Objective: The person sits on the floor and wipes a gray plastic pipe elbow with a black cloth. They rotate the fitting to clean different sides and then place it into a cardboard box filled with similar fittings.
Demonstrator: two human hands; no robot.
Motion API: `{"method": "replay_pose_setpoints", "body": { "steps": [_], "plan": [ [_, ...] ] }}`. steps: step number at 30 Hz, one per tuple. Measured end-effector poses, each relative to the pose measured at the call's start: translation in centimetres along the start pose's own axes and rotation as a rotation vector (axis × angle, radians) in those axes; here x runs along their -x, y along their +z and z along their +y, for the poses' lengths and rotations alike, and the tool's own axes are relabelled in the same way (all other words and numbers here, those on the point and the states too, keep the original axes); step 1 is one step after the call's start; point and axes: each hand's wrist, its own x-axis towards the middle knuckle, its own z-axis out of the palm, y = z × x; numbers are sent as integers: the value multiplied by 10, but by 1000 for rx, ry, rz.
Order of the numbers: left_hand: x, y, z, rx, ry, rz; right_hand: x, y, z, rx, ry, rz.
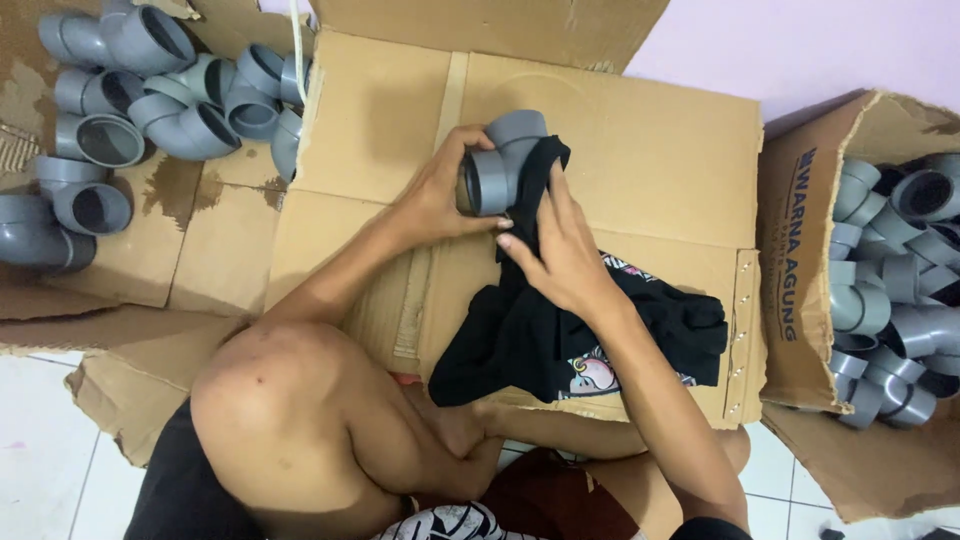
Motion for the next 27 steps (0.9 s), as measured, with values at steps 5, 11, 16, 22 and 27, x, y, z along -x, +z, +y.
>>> {"method": "replay_pose_setpoints", "body": {
  "steps": [5,11,16,22,27],
  "plan": [
    [-3,4,-3,-14,7,-10,-2,0,6,-60,12,99],
    [-1,-1,9,-69,11,-40,-6,6,13,173,-140,201],
    [-2,9,0,-127,46,-30,-3,3,15,80,-194,223],
    [-2,6,1,-83,-24,-29,0,5,26,-159,99,132],
    [-1,4,-14,-27,-79,50,4,12,19,13,-254,15]
  ]
}}
